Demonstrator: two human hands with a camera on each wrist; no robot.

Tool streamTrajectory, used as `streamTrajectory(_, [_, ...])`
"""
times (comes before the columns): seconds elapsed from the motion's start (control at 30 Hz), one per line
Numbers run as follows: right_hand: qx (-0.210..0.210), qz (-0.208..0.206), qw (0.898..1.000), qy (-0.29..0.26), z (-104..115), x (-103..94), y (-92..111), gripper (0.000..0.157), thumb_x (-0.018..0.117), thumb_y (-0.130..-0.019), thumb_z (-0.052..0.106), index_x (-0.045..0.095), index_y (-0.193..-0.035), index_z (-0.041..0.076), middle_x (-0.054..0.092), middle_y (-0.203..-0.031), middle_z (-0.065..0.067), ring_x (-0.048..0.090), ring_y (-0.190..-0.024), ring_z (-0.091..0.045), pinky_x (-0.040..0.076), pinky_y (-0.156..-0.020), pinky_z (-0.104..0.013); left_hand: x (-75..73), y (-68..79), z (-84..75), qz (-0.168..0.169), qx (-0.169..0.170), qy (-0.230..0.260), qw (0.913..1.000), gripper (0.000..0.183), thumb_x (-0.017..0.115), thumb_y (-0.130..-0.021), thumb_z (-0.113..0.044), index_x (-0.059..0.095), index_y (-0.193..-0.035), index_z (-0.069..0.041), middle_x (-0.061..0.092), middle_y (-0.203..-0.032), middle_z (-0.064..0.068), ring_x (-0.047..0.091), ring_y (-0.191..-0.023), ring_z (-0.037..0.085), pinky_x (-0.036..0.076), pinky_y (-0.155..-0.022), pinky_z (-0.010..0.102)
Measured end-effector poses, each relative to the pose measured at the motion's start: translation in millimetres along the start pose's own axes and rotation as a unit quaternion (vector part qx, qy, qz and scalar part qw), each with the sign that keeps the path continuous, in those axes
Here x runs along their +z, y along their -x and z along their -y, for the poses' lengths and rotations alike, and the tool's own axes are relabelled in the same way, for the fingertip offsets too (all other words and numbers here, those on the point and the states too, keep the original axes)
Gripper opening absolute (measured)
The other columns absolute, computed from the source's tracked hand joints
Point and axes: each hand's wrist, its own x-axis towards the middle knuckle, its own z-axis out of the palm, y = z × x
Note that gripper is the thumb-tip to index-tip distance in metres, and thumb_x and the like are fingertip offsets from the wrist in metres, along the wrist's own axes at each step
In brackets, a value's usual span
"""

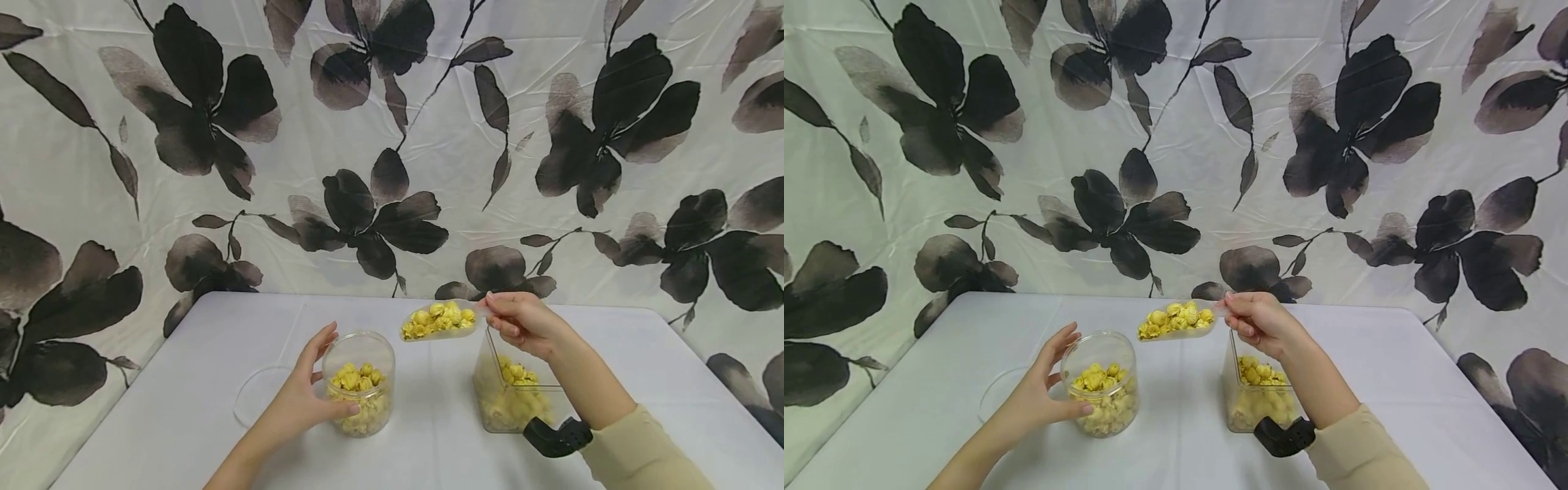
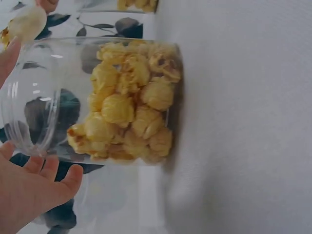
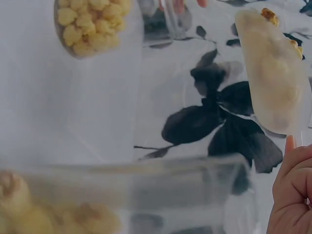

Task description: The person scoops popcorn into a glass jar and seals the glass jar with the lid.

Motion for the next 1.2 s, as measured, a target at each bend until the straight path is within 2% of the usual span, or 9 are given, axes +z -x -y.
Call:
streamTrajectory(0.2, [0.018,-0.006,1.0,-0.007,-11,12.0,-11,0.03,0.039,-0.1,0.007,0.065,-0.084,0.006,0.051,-0.058,0.002,0.034,-0.04,-0.002,0.029,-0.038,-0.012,4.5,0.2,9.2,-0.001,-0.048,-0.004,0.9988,0.112,0.087,-0.061,-0.02,0.016,-0.148,-0.025,0.027,-0.148,0.014,0.023,-0.135,0.032,0.032,-0.099,0.057])
streamTrajectory(0.33, [0.024,-0.007,1.0,-0.001,-14,21.9,-18,0.028,0.041,-0.099,0.007,0.064,-0.085,0.005,0.051,-0.058,0.001,0.035,-0.04,-0.002,0.028,-0.038,-0.012,5.0,0.9,11.6,0.013,-0.075,-0.004,0.9971,0.109,0.086,-0.064,-0.021,0.015,-0.148,-0.021,0.021,-0.151,0.016,0.022,-0.136,0.034,0.031,-0.101,0.055])
streamTrajectory(0.47, [0.026,-0.008,0.999,0.017,-15,30.8,-23,0.024,0.041,-0.099,0.005,0.062,-0.088,0.003,0.051,-0.059,0.0,0.034,-0.04,-0.002,0.027,-0.038,-0.012,5.1,0.6,12.5,0.028,-0.077,-0.002,0.9966,0.104,0.084,-0.067,-0.021,0.018,-0.146,-0.017,0.023,-0.15,0.016,0.023,-0.135,0.035,0.031,-0.101,0.056])
streamTrajectory(0.63, [0.023,-0.013,0.997,0.067,-13,39.0,-30,0.022,0.042,-0.099,0.007,0.059,-0.096,-0.006,0.051,-0.058,0.001,0.034,-0.041,-0.003,0.026,-0.04,-0.013,5.7,-0.1,12.2,0.034,-0.078,0.0,0.9964,0.101,0.084,-0.067,-0.022,0.02,-0.146,-0.015,0.025,-0.15,0.013,0.022,-0.136,0.034,0.03,-0.101,0.056])
streamTrajectory(0.93, [0.012,-0.037,0.984,0.175,-6,55.2,-41,0.028,0.046,-0.099,0.012,0.06,-0.099,-0.012,0.049,-0.056,0.0,0.032,-0.042,-0.005,0.024,-0.041,-0.016,7.7,-1.2,12.9,0.029,-0.077,-0.003,0.9966,0.101,0.084,-0.068,-0.023,0.02,-0.146,-0.014,0.027,-0.149,0.012,0.023,-0.135,0.033,0.029,-0.1,0.058])
streamTrajectory(1.2, [-0.044,-0.063,0.964,0.253,-10,73.8,-43,0.026,0.047,-0.098,0.01,0.063,-0.096,-0.011,0.049,-0.055,-0.002,0.032,-0.043,-0.008,0.023,-0.042,-0.019,7.2,-0.7,13.9,0.025,-0.086,0.003,0.996,0.103,0.085,-0.066,-0.024,0.02,-0.146,-0.015,0.026,-0.149,0.009,0.023,-0.136,0.032,0.027,-0.102,0.058])
